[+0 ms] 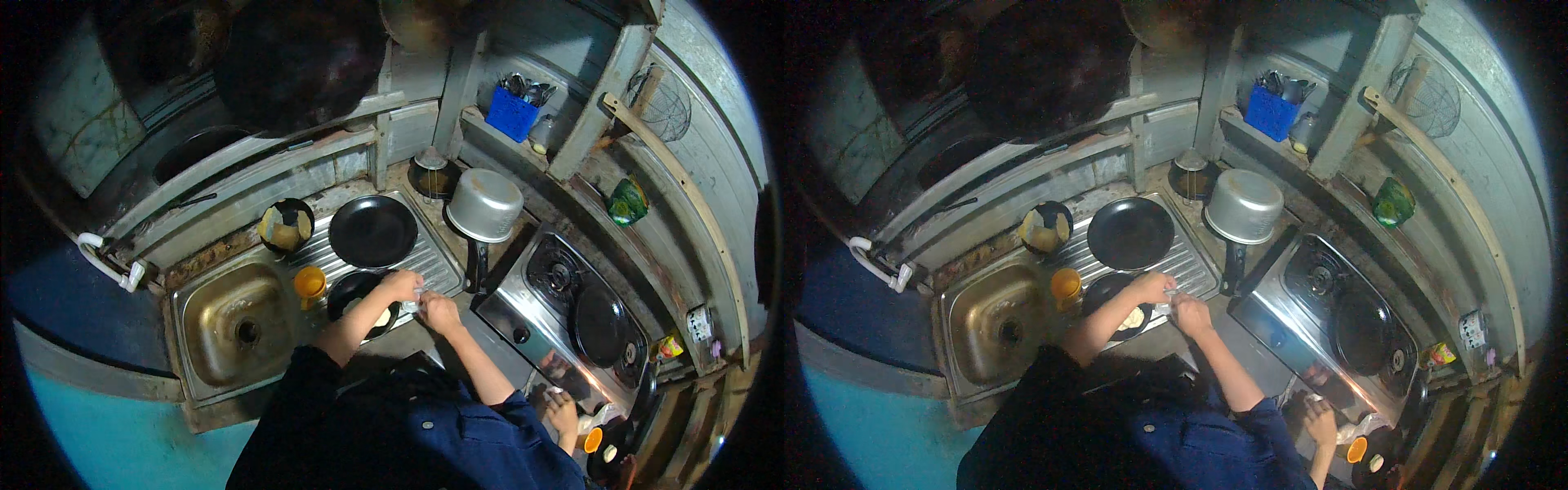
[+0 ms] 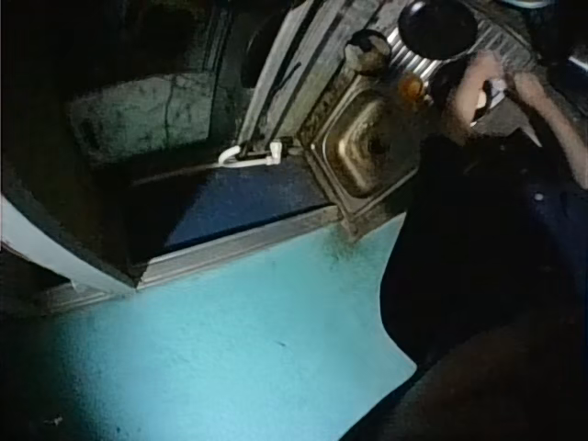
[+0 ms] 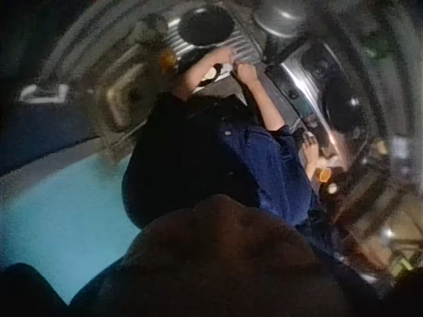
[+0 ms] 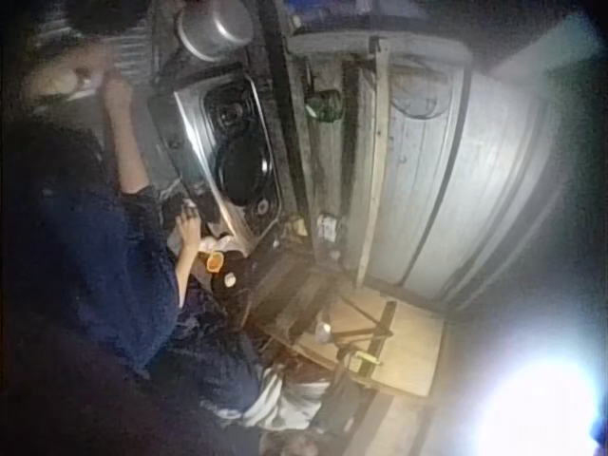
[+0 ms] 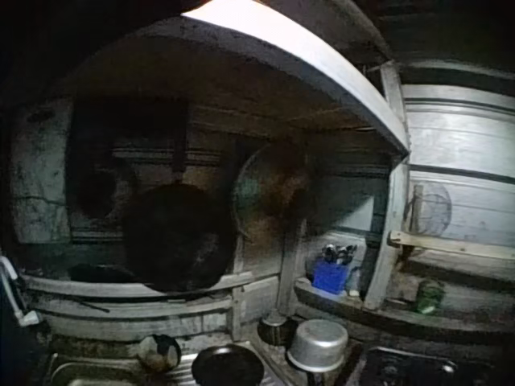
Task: The person kneads dough in a bowl by hand, occasionally adding liquid from a yellow cup and dusting with flour from a small white container.
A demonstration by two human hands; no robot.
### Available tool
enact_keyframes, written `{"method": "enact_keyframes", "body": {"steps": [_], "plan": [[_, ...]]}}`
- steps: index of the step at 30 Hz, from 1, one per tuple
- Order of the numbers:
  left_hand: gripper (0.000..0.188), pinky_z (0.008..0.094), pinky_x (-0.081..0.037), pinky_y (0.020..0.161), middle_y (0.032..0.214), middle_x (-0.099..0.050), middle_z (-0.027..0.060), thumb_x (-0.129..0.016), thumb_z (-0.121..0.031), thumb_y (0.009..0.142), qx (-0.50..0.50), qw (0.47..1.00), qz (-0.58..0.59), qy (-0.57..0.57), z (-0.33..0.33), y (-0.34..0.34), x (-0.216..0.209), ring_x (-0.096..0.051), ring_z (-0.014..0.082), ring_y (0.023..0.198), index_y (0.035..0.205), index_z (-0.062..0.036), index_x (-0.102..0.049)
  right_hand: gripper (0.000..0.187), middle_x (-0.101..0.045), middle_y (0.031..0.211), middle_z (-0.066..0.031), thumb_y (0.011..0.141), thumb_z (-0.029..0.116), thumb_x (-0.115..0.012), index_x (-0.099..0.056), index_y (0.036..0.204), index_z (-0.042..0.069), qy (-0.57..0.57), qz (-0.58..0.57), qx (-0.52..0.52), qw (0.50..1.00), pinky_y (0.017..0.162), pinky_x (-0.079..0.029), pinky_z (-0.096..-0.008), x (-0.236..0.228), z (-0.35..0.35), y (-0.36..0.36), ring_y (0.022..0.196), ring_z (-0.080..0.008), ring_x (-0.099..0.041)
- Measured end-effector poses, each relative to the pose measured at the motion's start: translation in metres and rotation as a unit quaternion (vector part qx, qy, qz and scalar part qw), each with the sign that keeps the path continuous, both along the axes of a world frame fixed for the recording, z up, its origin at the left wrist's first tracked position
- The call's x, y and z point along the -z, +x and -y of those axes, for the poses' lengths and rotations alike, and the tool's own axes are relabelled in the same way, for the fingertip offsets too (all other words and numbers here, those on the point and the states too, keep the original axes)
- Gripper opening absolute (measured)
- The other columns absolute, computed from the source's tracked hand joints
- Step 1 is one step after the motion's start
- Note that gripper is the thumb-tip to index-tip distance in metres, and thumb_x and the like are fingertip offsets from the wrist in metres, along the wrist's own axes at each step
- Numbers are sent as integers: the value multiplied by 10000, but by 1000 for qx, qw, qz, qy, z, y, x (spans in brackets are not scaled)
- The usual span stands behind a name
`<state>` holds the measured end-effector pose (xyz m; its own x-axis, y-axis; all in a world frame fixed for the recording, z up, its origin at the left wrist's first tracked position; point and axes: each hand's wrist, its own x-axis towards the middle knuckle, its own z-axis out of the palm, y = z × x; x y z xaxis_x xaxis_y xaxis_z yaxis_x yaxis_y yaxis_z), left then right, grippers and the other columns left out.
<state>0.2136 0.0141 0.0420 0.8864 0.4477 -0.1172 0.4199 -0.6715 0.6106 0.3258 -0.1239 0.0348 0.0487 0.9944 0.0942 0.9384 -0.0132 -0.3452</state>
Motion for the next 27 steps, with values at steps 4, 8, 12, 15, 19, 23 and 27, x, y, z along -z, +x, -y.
{"method": "enact_keyframes", "body": {"steps": [4,8,12,15,19,23,27], "plan": [[295,379,-477,740,904,-624,115,-668,-202,618,-11,996,-76,44,14,5,-13,-593,277,873,896,-114,-623,164,-553,914,-89,684,141,-616,-573,825,69,55,30,22,998,723,-457,-375,10,4,0,829,-284,-555],[237,400,-482,744,920,-616,126,-629,-155,656,-110,986,-108,57,10,6,-15,-589,300,879,888,-109,-610,138,-552,895,-85,688,130,-602,-569,806,67,48,41,-8,998,724,-451,-364,2,2,2,820,-272,-550],[235,401,-480,741,917,-595,143,-615,-117,662,-188,978,-64,61,9,-1,-37,-590,308,868,894,-113,-584,155,-556,850,-82,686,129,-590,-567,826,66,59,28,-18,998,721,-449,-369,-2,3,6,816,-267,-549],[387,397,-461,785,1030,-498,147,-686,-172,605,-134,987,-32,79,12,-1,-36,-543,305,951,960,-134,-536,181,-565,865,-89,701,120,-560,-568,875,70,41,36,-18,998,731,-452,-372,-16,9,-3,836,-264,-552],[573,406,-428,803,1079,-437,115,-743,-250,546,-90,969,-104,203,27,10,-55,-460,285,1027,1054,-140,-501,222,-583,898,-108,703,111,-543,-566,921,73,29,28,-7,999,746,-454,-374,-4,11,-6,874,-274,-556],[678,388,-382,813,1132,-431,113,-762,-349,521,-117,924,-184,314,32,12,-33,-425,254,1044,1105,-139,-488,223,-596,887,-126,711,129,-541,-556,922,60,45,-14,3,999,742,-455,-399,-4,13,-21,868,-301,-568],[266,387,-386,766,1065,-454,100,-540,-181,758,-164,910,-117,361,24,17,-11,-438,245,1006,1017,-124,-525,206,-617,814,-83,749,205,-492,-579,881,74,-98,105,75,987,712,-438,-411,-4,10,-18,831,-261,-583]]}}
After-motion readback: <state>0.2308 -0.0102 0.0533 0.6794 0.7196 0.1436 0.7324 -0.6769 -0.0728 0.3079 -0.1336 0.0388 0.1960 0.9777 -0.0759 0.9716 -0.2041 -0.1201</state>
